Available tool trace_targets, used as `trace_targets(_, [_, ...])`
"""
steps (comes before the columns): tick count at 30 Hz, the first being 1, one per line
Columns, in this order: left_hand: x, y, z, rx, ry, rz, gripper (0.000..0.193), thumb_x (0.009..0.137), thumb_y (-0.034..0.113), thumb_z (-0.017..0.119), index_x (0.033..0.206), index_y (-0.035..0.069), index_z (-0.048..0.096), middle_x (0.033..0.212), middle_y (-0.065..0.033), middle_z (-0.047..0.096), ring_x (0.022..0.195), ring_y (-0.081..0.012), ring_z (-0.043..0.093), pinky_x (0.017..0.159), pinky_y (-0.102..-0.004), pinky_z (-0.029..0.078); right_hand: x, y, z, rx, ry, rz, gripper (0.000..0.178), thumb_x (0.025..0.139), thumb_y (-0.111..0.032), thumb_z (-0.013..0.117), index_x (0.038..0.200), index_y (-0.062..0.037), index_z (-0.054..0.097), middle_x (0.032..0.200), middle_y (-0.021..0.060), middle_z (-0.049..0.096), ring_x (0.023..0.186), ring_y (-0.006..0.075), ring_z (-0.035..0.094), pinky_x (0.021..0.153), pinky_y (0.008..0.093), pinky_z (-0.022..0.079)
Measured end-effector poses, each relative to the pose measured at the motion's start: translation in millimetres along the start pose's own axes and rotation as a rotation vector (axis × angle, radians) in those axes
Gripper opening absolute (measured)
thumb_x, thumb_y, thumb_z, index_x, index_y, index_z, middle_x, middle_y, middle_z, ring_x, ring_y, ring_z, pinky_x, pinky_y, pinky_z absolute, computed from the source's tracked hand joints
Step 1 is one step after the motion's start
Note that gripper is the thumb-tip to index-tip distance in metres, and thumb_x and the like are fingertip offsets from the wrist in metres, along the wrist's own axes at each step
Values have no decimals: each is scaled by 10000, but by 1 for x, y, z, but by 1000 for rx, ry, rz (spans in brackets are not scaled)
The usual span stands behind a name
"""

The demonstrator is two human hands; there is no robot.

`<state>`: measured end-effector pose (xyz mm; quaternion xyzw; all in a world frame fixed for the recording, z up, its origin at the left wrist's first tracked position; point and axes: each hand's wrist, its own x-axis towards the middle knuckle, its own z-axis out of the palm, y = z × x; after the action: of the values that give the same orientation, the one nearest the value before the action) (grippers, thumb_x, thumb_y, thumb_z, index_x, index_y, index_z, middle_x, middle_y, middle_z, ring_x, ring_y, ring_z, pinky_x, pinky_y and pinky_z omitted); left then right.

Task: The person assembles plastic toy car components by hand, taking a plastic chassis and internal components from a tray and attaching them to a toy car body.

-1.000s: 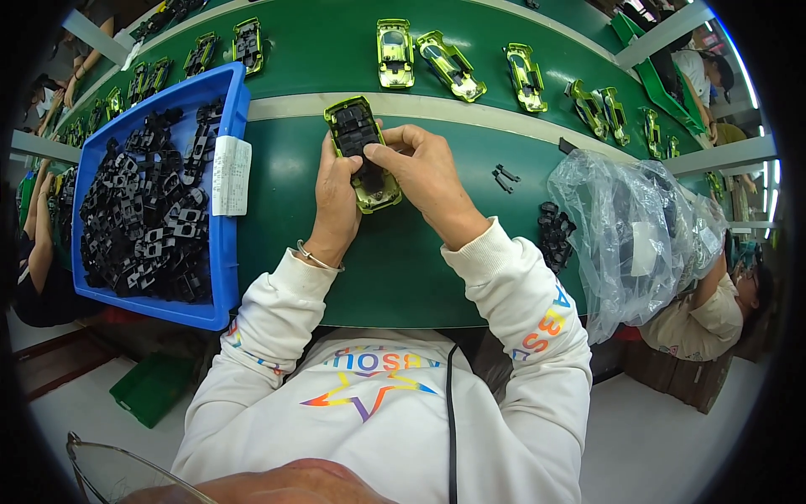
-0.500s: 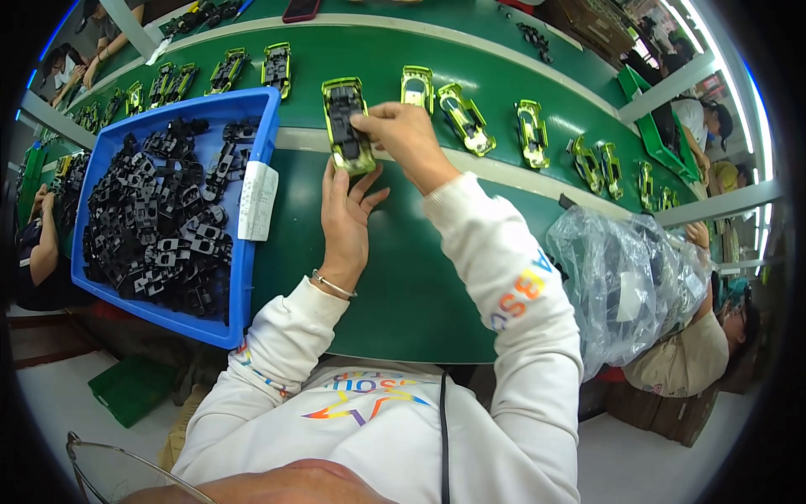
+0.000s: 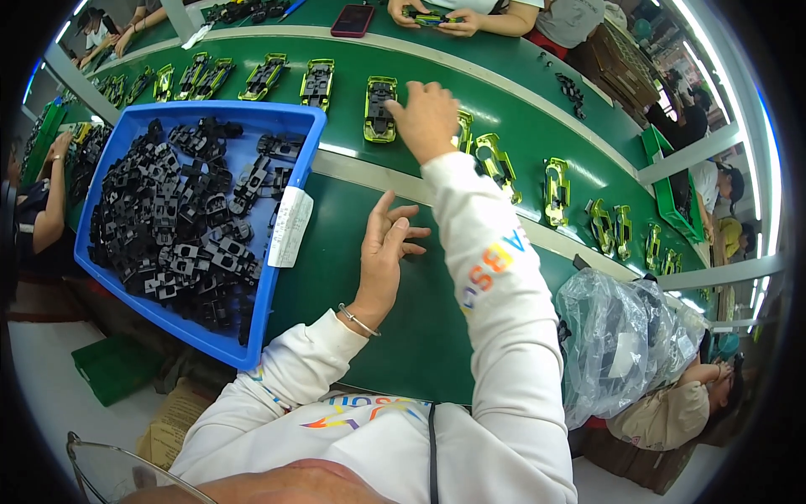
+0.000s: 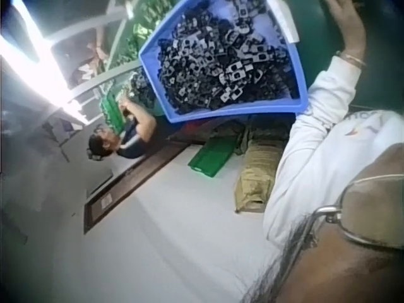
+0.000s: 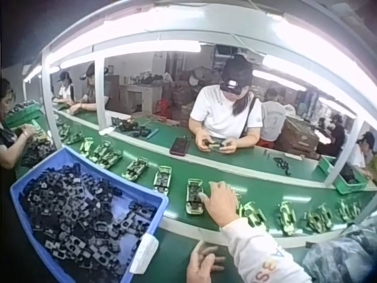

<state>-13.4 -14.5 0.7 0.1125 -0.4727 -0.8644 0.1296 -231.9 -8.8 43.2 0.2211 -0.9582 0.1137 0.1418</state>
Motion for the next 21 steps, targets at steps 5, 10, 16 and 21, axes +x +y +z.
trace_targets(5, [-1, -4, 6, -6, 3, 2, 517, 1048, 188, 463, 1510, 23, 303, 1272, -144, 559, 993, -185, 651, 744, -270, 536, -44, 54, 6, -227, 108, 52, 843, 773, -432, 790, 1451, -89, 424, 1426, 180, 454, 1193, 376, 565, 1038, 529, 389])
trace_targets(10, [5, -14, 0, -62, 28, 72, 525, 1044, 199, 489, 1512, 37, 313, 1289, -133, 546, 1031, -183, 644, 795, -276, 528, -59, 68, 4, -31, 187, -71, 749, 771, -238, 740, 1440, -58, 456, 1376, 196, 484, 1133, 364, 591, 967, 492, 447])
trace_targets(16, [12, -16, -4, -287, 24, 30, 589, 1043, 435, 475, 1488, 85, 312, 1174, -95, 563, 930, -159, 613, 756, -288, 532, -110, 11, -64, 497, -176, -73, 586, 870, -330, 713, 1349, -25, 573, 1310, 215, 548, 1163, 390, 569, 947, 463, 468])
trace_targets(21, [3, -2, -2, -502, -55, -256, 483, 1046, 449, 442, 1367, 93, 384, 1049, -62, 564, 744, -163, 627, 583, -320, 531, -103, -54, -97, 358, -115, -469, 401, 878, -240, 718, 1213, -26, 663, 1295, 167, 605, 1112, 352, 612, 965, 403, 475])
